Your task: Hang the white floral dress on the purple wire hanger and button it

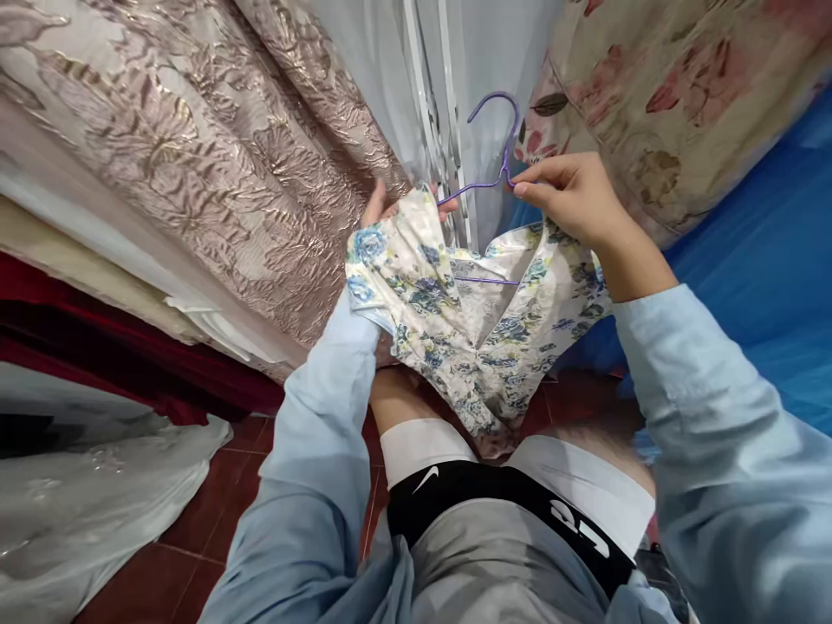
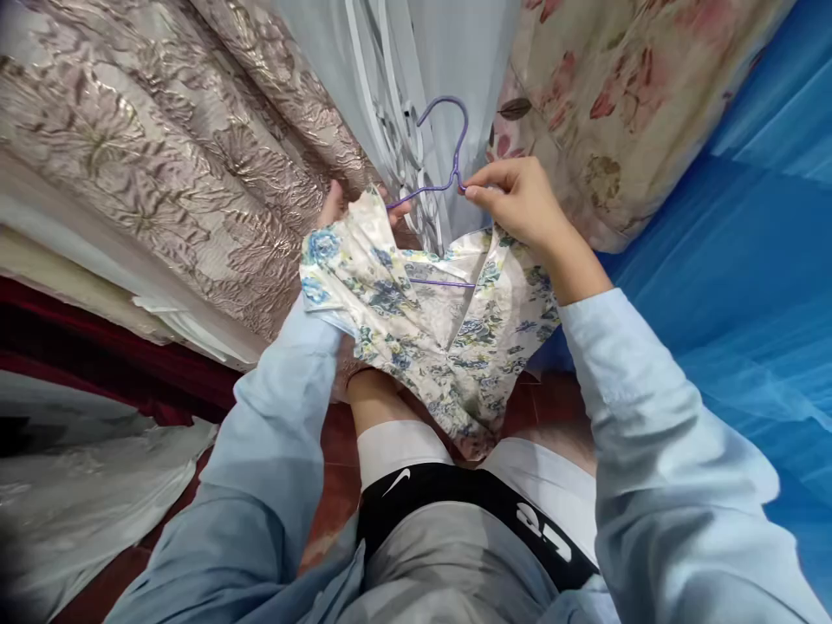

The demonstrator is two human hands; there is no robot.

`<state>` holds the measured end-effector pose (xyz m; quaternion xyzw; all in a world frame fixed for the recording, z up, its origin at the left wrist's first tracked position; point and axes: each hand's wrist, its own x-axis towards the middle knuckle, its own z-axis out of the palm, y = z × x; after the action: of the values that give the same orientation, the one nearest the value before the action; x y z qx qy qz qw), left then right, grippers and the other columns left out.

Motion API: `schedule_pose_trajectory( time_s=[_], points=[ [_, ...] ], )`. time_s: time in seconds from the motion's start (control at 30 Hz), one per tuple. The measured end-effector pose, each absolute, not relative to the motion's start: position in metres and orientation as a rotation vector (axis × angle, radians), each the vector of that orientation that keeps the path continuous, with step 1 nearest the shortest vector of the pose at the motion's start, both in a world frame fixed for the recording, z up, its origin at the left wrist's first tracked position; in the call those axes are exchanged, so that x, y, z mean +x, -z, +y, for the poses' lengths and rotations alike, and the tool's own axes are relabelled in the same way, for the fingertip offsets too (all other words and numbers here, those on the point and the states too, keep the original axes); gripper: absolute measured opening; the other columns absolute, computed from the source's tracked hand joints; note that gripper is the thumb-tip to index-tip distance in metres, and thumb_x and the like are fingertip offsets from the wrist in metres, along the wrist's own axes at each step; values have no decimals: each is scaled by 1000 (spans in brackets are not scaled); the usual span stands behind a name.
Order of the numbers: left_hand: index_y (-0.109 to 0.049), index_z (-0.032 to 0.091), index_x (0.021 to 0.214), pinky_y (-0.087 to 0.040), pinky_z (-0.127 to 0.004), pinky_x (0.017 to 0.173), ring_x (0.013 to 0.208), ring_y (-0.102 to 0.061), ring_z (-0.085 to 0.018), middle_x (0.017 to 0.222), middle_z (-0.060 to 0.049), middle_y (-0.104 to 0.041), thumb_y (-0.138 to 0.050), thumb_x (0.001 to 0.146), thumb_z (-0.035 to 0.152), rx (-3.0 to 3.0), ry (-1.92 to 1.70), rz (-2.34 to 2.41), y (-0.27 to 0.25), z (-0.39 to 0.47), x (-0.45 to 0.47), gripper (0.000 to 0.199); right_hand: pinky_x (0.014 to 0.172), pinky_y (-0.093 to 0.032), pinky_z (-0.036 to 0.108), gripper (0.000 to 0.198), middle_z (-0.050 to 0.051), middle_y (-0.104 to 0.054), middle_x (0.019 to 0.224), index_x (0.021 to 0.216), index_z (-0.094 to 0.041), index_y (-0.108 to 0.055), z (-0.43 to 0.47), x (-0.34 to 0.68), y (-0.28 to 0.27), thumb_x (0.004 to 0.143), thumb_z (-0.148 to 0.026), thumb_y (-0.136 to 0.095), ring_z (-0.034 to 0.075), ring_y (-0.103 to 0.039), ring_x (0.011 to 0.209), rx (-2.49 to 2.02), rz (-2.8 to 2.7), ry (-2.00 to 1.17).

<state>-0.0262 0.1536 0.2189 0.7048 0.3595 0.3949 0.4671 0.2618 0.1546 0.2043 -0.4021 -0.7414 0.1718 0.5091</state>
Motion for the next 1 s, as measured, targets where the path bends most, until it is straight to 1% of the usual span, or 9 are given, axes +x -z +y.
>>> schedule_pose_trajectory(
  time_s=[0.07, 0.13, 0.23, 0.33, 0.4, 0.5, 0.7, 0.9, 1.0],
  points=[
    [-62, 18, 123, -54, -51, 109, 124, -66, -26, 134, -7, -69, -42, 99, 62, 1585, -892, 759, -221, 146, -48, 54, 71, -45, 36, 21, 3, -61, 64, 94, -13, -77, 158, 254, -205, 87, -32, -73, 18, -57, 70, -1016, -1820, -432],
    [-65, 17, 120, -54, -48, 108, 122, -67, -28, 128, -8, -72, -67, 86, 47, 1614, -862, 787, -224, 146, -66, 45, 72, -45, 35, 21, 3, -61, 64, 93, -11, -76, 160, 244, -205, 86, -30, -72, 17, -57, 69, -1073, -1837, -439],
    [-69, 15, 114, -56, -48, 103, 114, -70, -30, 112, -10, -76, -82, 70, 31, 1854, -821, 1011, -232, 153, -81, 48, 76, -48, 36, 23, 5, -65, 69, 93, -12, -76, 161, 233, -200, 87, -34, -71, 21, -61, 76, -1123, -1813, -408],
    [-72, 14, 109, -55, -46, 103, 112, -69, -30, 108, -10, -76, -79, 71, 24, 2115, -783, 1137, -237, 156, -78, 40, 78, -50, 38, 24, 7, -69, 77, 93, -15, -75, 163, 227, -192, 86, -37, -70, 24, -64, 82, -1153, -1785, -373],
    [-73, 16, 111, -52, -44, 107, 114, -66, -27, 112, -9, -75, -72, 76, 19, 2295, -819, 1188, -235, 153, -68, 35, 78, -52, 38, 25, 7, -70, 80, 93, -16, -75, 165, 226, -185, 86, -39, -69, 25, -65, 83, -1156, -1767, -371],
    [-71, 18, 117, -48, -44, 111, 118, -64, -26, 120, -8, -71, -61, 82, 13, 2505, -881, 1239, -224, 147, -48, 37, 79, -53, 39, 26, 7, -70, 81, 93, -15, -74, 167, 228, -174, 87, -40, -67, 24, -65, 83, -1130, -1716, -380],
    [-71, 22, 113, -47, -46, 109, 113, -63, -27, 113, -9, -71, -54, 93, 21, 2609, -1087, 1252, -200, 154, -33, 26, 80, -55, 42, 22, 6, -68, 77, 89, -15, -73, 171, 223, -173, 84, -36, -69, 23, -64, 81, -1078, -1665, -421],
    [-72, 23, 111, -48, -42, 105, 103, -64, -25, 105, -9, -69, -54, 96, 26, 2553, -1231, 1287, -191, 160, -39, 24, 77, -56, 40, 31, 5, -64, 71, 84, -14, -71, 174, 210, -181, 83, -45, -70, 21, -62, 75, -1073, -1703, -530],
    [-74, 22, 111, -49, -42, 101, 99, -64, -25, 101, -9, -69, -52, 96, 25, 2593, -1193, 1304, -191, 159, -34, 26, 73, -55, 39, 23, 2, -60, 66, 84, -14, -71, 175, 216, -179, 81, -37, -71, 19, -58, 68, -1116, -1656, -600]
  ],
)
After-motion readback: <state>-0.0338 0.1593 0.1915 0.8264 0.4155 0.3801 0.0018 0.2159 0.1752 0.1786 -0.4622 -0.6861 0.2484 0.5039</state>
